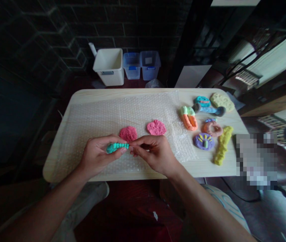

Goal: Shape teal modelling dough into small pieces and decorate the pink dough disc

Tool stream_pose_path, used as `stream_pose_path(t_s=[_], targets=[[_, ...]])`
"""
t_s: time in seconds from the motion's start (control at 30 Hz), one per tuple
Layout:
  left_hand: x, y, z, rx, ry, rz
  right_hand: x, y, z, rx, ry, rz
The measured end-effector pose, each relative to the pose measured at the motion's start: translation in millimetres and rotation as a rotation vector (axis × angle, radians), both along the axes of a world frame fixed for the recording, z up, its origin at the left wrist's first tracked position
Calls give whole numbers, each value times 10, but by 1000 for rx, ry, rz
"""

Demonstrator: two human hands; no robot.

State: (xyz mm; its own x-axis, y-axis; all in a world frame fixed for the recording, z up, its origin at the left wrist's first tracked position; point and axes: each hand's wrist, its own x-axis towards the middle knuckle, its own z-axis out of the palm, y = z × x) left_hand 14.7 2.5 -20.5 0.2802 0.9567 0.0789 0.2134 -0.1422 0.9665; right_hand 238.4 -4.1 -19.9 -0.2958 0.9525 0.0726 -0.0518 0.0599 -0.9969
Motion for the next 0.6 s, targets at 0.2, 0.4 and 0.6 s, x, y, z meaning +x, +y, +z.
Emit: stream_pose_path(t_s=[0.2, 0.4, 0.6], targets=[[16, 5, 18, 26, 1, 8, 11, -4, 22, -13, 16, -17], [3, -1, 25, 41, -14, -10, -18, -16, 16, -4, 30, -10], [-2, 7, 5, 58, -28, -24, -21, -12, 10, -1, 39, 1]])
